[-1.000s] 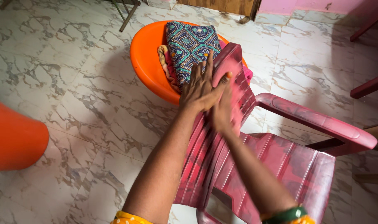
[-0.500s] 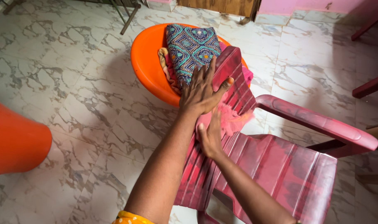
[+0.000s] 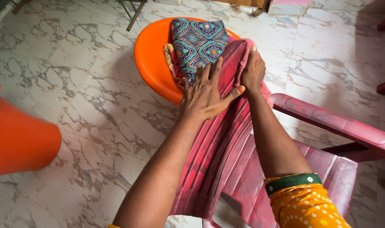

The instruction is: The person wipes a red plastic chair with a pink cloth, cleaning the seat, backrest, and armrests. They then move the chair under a table and wipe a beige plastic chair nearby.

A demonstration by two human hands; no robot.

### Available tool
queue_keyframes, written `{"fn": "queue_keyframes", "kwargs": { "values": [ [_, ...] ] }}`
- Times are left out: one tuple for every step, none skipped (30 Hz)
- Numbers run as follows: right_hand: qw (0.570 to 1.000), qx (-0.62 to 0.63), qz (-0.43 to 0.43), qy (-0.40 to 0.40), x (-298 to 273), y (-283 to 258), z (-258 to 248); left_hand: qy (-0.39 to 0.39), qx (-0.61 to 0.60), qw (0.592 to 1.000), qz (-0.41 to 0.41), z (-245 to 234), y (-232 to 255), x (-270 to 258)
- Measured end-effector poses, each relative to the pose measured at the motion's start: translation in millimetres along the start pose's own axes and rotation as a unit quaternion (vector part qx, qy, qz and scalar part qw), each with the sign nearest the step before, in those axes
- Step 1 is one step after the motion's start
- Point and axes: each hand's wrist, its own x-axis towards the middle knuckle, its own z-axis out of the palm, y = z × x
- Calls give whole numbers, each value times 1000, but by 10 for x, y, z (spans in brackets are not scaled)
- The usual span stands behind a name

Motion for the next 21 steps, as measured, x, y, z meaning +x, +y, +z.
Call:
{"fn": "queue_keyframes", "kwargs": {
  "values": [
    [1000, -11, -14, 15, -39, 97, 8, 2, 6, 1000, 2, -1, -7, -4],
    [999, -30, -4, 18, -54, 183, 14, 6, 12, 1000, 3, -3, -14, -5],
    [999, -49, 6, 22, -71, 263, 13, 8, 19, 1000, 3, -3, -18, -3],
    [997, -68, 17, 24, -94, 339, 17, 9, 27, 1000, 1, 1, -23, 2],
    [997, -79, 9, 23, -108, 401, 13, 10, 34, 999, 0, 8, -25, 2],
    [996, -89, -1, 25, -99, 443, 8, 12, 41, 999, 1, 5, -22, 7],
    [995, -99, -11, 26, -92, 479, 6, 14, 48, 999, 2, 4, -19, 12],
    [994, -103, -21, 27, -88, 525, -15, 14, 53, 999, 2, 15, -14, 10],
    [993, -106, -31, 28, -91, 580, -37, 23, 51, 998, 6, 25, -12, 16],
    [993, -113, -38, 29, -133, 657, -86, 28, 47, 998, 11, 52, -6, 1],
    [993, -110, -22, 21, -180, 747, -144, 33, 44, 998, 15, 75, 1, -19],
    [994, -106, -10, 17, -193, 836, -204, 29, 50, 998, 14, 70, 15, -3],
    [995, -102, 3, 13, -217, 941, -268, 26, 56, 998, 12, 58, 28, 10],
    [993, -113, -21, 27, -241, 1064, -331, 25, 61, 998, 10, 51, 49, 23],
    [990, -124, -45, 41, -287, 1209, -393, 26, 64, 998, 10, 40, 64, 34],
    [987, -136, -65, 52, -390, 1381, -470, 22, 67, 997, 8, 35, 56, 9],
    [991, -128, -3, 31, -495, 1557, -553, 18, 70, 997, 7, 28, 49, -21],
    [991, -119, 53, 13, -547, 1713, -625, 14, 81, 997, 2, 6, 62, -17],
    [992, -119, 21, 42, -707, 1865, -644, 9, 91, 996, -3, -17, 72, -22],
    [990, -122, -11, 70, -943, 2003, -685, 2, 100, 995, -7, -19, 93, -37],
    [990, -124, 1, 65, -1131, 2112, -664, 9, 93, 996, -5, -21, 105, -50]
  ]
}}
